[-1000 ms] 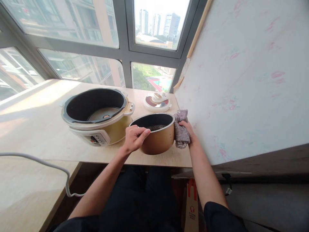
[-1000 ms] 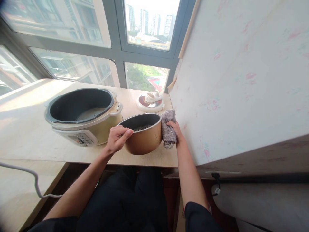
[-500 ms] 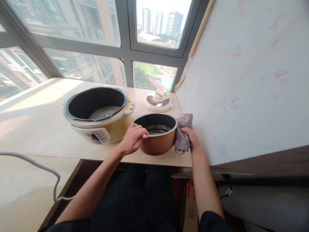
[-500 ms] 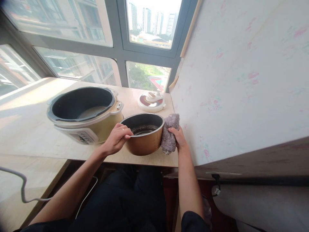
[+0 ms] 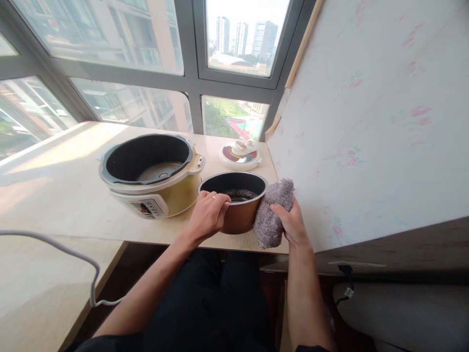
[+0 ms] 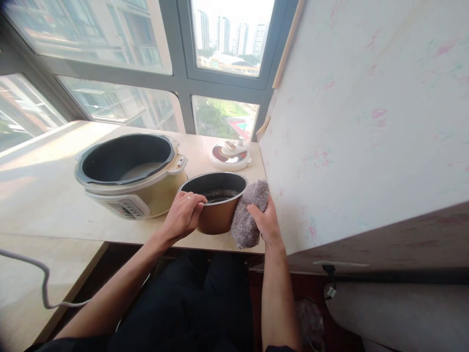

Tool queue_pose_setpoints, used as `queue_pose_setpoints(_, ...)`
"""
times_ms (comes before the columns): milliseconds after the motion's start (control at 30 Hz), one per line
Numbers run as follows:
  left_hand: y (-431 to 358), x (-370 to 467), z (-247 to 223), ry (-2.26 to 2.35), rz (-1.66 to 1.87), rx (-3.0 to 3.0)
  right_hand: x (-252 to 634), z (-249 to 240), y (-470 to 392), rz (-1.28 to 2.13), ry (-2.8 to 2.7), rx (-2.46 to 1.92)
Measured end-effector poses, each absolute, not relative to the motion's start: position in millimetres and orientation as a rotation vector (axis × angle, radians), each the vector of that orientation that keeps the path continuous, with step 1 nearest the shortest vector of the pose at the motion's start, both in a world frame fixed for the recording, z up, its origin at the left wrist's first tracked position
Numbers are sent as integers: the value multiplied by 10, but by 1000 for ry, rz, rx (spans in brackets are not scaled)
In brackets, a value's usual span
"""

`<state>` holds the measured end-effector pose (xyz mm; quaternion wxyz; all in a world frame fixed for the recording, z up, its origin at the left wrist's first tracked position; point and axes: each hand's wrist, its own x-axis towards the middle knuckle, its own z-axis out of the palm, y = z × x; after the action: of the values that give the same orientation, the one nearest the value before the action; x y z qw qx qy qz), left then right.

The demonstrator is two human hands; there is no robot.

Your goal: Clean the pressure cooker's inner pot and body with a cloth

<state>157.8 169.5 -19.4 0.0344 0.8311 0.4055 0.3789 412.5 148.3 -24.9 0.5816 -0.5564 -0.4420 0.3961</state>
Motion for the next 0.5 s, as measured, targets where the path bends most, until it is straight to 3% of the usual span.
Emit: queue_pose_setpoints(500, 1824, 1433, -143, 1279, 1205, 2273, 3785, 37, 1233, 229, -1735, -1330)
